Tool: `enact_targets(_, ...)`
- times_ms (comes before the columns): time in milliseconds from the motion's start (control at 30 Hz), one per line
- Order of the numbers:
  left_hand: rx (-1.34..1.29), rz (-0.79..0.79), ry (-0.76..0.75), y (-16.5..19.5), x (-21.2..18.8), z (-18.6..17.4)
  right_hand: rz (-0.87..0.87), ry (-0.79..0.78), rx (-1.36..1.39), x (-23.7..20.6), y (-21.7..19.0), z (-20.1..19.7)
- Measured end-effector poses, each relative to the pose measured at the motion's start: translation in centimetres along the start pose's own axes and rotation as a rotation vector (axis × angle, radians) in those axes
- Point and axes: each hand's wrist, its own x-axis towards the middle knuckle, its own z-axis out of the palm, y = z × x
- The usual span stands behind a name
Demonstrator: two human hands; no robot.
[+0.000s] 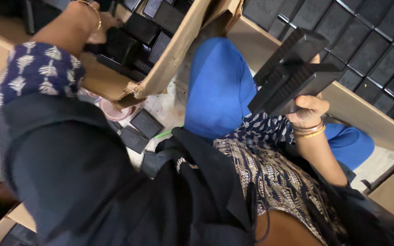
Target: The person sits on the floor between cardboard cartons and sorts black plastic boxes. They pick boxes one at a time from a jumbled pile in one carton, stack several in their hand, and place them in neat rows into a second carton, occasionally turning a box over in their hands.
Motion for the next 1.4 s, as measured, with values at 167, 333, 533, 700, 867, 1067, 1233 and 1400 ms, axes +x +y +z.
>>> enact_targets(167, -0.069, 0.034, 0.224, -1.1, -2.3, 2.1, 0.008, -0.021, -0.029, 0.2, -0.1, 0.4)
enact_targets(333, 0.153, 0.020, 0.219, -0.7, -3.8, 1.2, 0.015, 0.015, 0.013, -0.4, 0.4, -0.4)
enact_targets(533, 0.232, -0.121, 0.180, 0.4, -2.4, 1.5, -0.001, 0.031, 0.080, -1.5, 1.7, -5.0)
enact_targets(700, -0.040, -0.098, 0.504, -1.8, -4.3, 0.3, -0.153, -0.088, -0.192, -1.8, 3.3, -5.5)
enact_targets(867, -0.945, -0.184, 1.037, 1.8, -12.2, -4.6, -0.212, -0.256, -0.725, -1.7, 5.6, -2.4)
enact_targets(1067, -1.688, 0.370, 1.644, 17.4, -15.9, -8.5, -0.392, -0.435, -0.972, 1.3, 12.1, -2.3)
enact_targets(1233, -1.730, 0.714, 1.651, 24.8, -15.3, -9.9, -0.481, -0.456, -0.911, 0.8, 12.5, -4.5)
enact_targets(1400, -1.800, 0.879, 1.409, 27.9, -13.2, -11.4, -0.072, -0.579, -0.970, -1.6, 10.9, -7.0)
